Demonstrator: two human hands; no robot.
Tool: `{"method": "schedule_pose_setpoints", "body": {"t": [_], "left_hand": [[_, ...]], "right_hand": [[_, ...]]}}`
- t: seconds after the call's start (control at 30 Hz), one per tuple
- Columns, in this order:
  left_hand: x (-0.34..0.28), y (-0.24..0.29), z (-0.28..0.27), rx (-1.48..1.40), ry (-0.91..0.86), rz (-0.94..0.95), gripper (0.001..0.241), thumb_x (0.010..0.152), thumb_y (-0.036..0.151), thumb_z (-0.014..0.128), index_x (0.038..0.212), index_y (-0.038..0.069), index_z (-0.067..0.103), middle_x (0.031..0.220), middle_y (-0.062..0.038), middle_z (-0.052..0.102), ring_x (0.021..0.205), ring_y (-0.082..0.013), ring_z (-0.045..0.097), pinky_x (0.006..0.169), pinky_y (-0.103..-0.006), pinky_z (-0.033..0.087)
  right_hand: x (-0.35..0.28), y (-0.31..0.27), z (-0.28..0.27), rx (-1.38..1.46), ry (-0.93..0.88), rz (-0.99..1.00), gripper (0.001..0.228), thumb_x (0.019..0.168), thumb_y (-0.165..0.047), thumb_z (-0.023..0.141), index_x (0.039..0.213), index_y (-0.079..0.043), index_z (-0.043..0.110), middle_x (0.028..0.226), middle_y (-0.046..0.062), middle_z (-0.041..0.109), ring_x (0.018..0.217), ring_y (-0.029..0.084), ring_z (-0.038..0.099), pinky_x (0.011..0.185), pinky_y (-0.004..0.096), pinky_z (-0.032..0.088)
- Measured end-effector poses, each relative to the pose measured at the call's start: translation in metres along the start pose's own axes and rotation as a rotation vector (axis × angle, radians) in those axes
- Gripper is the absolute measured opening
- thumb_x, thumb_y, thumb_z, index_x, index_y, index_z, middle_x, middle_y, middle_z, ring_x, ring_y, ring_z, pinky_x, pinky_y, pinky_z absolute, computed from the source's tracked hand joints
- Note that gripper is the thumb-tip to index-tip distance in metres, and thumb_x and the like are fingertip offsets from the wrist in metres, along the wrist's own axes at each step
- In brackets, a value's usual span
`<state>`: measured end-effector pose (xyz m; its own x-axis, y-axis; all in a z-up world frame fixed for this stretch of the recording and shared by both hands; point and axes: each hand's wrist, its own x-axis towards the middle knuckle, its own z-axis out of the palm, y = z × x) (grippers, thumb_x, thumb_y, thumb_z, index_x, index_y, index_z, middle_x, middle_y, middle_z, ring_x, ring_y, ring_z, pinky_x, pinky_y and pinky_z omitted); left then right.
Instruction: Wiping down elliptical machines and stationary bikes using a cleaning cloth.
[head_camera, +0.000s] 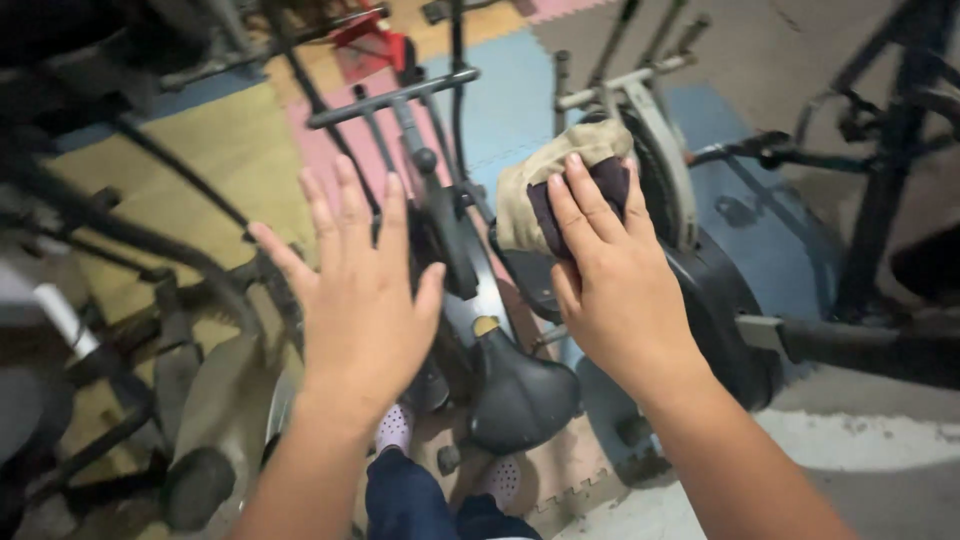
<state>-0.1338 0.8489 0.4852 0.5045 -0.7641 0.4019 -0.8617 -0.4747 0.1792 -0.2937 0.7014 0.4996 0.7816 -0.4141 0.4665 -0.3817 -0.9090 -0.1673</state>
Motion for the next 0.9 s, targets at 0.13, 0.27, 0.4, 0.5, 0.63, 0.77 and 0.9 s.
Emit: {"method": "schedule_pose_setpoints", "body": {"t": [0.13,0.27,0.4,0.5,0.63,0.77,0.9], "left_hand": [[-0.013,-0.049,-0.027,0.056,-0.067,-0.12,0.079,0.094,0.04,0.055,0.159,0.0,0.036,0.168,-0.032,0.013,0.153,-0.0502,0.001,0.106,-0.0851,-0.005],[-0.02,-0.096,-0.046,0.048,-0.019,-0.21,0.081,0.092,0.036,0.06,0.159,-0.004,0.038,0.166,-0.037,0.014,0.152,-0.0513,-0.001,0.108,-0.0814,-0.004],[-0.017,-0.153,-0.049,0.087,-0.018,-0.274,0.081,0.094,0.039,0.059,0.16,-0.003,0.036,0.167,-0.034,0.011,0.153,-0.0494,-0.002,0.112,-0.078,-0.001],[-0.003,-0.198,-0.05,0.1,-0.022,-0.312,0.082,0.094,0.039,0.058,0.161,-0.002,0.032,0.166,-0.035,0.011,0.152,-0.0513,0.0,0.116,-0.0733,0.003],[0.016,-0.26,-0.055,0.171,0.016,-0.308,0.082,0.093,0.042,0.059,0.16,0.0,0.036,0.166,-0.034,0.015,0.153,-0.0512,0.007,0.118,-0.069,0.011],[0.044,-0.322,-0.066,0.226,0.027,-0.297,0.088,0.089,0.04,0.065,0.161,0.002,0.034,0.167,-0.031,0.011,0.154,-0.0499,0.008,0.119,-0.0683,0.016],[0.069,-0.375,-0.076,0.212,0.047,-0.283,0.083,0.088,0.038,0.067,0.157,0.001,0.04,0.166,-0.032,0.017,0.153,-0.0505,0.01,0.118,-0.0679,0.019]], "right_hand": [[0.02,-0.033,0.011,0.077,-0.005,-0.136,0.066,0.083,-0.006,0.065,0.147,0.004,0.052,0.159,0.019,0.045,0.148,0.052,0.034,0.125,0.051,0.027],[0.048,-0.068,0.029,0.123,-0.004,-0.188,0.062,0.084,-0.007,0.067,0.144,0.003,0.055,0.156,0.017,0.05,0.147,0.05,0.037,0.122,0.05,0.032],[0.087,-0.104,0.06,0.14,-0.012,-0.207,0.062,0.081,-0.003,0.064,0.143,0.003,0.058,0.155,0.017,0.052,0.146,0.047,0.04,0.122,0.048,0.033],[0.128,-0.139,0.083,0.187,-0.028,-0.317,0.062,0.079,0.001,0.061,0.14,0.009,0.055,0.152,0.024,0.053,0.141,0.045,0.046,0.125,0.052,0.028],[0.184,-0.191,0.118,0.183,-0.031,-0.368,0.063,0.077,0.0,0.061,0.139,0.009,0.056,0.151,0.024,0.054,0.141,0.041,0.048,0.125,0.05,0.028],[0.241,-0.239,0.15,0.196,-0.027,-0.38,0.063,0.078,0.001,0.06,0.141,0.009,0.056,0.153,0.022,0.052,0.144,0.041,0.045,0.126,0.049,0.026],[0.286,-0.276,0.178,0.196,-0.037,-0.419,0.065,0.078,0.001,0.06,0.141,0.01,0.053,0.152,0.024,0.052,0.142,0.039,0.046,0.126,0.05,0.024]]}}
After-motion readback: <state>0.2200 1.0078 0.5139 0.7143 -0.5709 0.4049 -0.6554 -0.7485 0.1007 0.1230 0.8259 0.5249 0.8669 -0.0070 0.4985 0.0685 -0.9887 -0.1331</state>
